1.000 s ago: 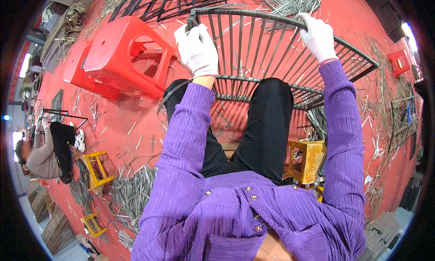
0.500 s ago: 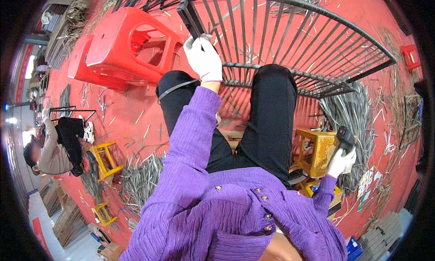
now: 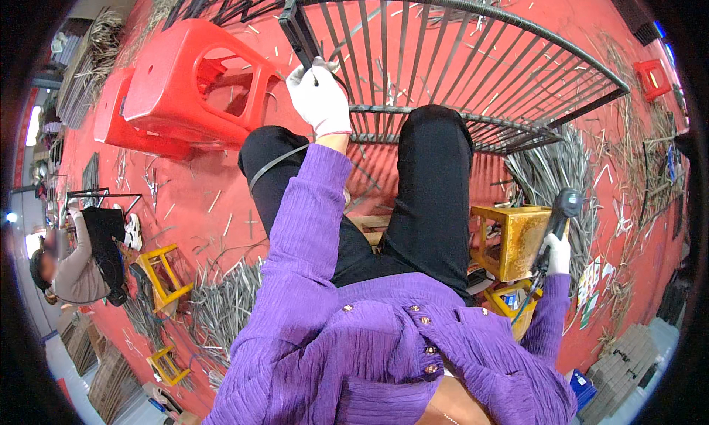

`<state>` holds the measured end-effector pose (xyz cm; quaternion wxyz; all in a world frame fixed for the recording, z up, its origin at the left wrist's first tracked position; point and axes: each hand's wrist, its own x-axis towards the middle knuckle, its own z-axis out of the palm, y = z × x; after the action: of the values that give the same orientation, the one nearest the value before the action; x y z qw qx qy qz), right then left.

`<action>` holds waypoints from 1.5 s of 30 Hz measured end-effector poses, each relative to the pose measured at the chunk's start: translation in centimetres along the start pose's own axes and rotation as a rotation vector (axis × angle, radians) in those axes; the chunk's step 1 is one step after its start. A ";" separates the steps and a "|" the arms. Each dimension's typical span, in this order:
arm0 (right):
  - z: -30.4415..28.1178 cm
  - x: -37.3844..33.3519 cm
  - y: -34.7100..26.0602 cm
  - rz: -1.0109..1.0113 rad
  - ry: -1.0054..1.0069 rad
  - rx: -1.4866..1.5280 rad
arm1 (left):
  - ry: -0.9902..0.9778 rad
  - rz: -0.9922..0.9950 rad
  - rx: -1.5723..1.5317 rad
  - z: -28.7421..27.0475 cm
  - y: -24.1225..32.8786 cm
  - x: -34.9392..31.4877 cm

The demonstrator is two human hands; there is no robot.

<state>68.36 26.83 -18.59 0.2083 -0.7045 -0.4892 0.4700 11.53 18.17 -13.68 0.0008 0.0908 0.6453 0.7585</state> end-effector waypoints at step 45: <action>33.2 -13.9 -26.0 0.476 -1.142 1.045 | -0.073 0.131 0.248 -1.9 -1.7 0.7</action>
<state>25.70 20.36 -8.25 0.1231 -0.2529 -0.0742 0.9568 10.41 16.72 -15.55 -0.0364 0.1597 0.7264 0.6675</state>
